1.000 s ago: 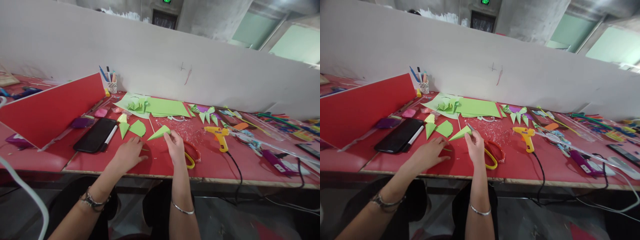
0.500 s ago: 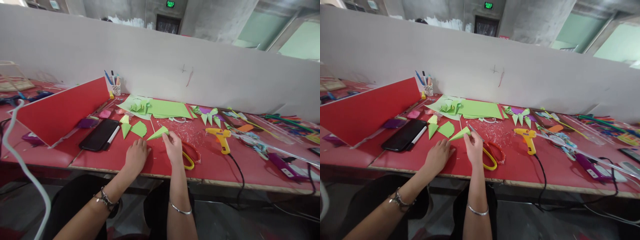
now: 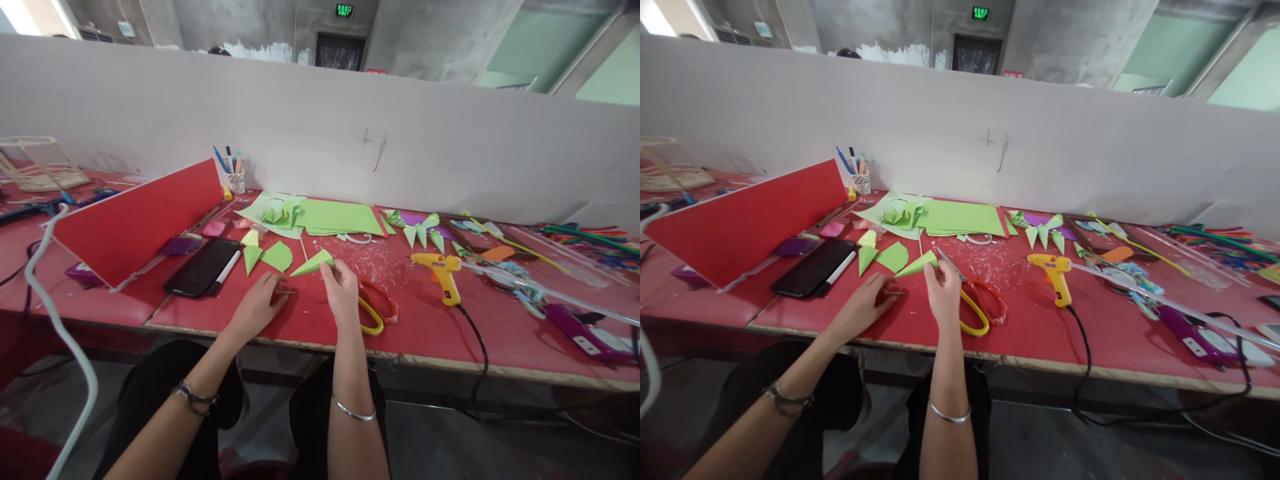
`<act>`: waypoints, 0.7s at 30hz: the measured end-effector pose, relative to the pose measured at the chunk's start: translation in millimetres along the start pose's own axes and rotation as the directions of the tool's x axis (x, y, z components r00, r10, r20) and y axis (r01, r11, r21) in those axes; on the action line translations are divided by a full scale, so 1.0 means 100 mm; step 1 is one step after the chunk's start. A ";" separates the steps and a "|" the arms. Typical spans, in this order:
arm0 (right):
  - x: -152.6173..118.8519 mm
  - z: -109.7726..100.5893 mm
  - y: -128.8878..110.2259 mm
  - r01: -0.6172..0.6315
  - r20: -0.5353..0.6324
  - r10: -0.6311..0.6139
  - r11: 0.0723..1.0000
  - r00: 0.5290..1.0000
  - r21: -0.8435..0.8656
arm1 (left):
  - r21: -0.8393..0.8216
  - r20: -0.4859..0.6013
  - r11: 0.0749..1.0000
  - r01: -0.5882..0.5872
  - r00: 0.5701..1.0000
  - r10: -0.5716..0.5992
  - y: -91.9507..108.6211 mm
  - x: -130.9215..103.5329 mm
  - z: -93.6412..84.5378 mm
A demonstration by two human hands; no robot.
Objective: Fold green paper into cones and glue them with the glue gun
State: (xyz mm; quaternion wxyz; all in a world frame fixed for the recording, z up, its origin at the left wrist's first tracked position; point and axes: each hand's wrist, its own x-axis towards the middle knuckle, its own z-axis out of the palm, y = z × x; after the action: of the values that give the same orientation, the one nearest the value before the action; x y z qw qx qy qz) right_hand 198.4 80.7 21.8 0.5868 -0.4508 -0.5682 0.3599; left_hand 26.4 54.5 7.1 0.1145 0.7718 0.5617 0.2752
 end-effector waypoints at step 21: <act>0.01 0.02 0.00 0.042 0.018 -0.042 0.998 0.999 -0.039 | 0.393 -0.172 0.883 0.258 0.964 -0.205 0.14 -0.06 -0.02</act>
State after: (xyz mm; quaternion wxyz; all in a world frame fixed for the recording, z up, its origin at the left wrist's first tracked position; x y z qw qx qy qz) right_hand 196.9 81.9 21.8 0.5801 -0.4472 -0.5897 0.3401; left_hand 35.0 43.5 13.7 -0.0540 0.6871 0.7011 0.1828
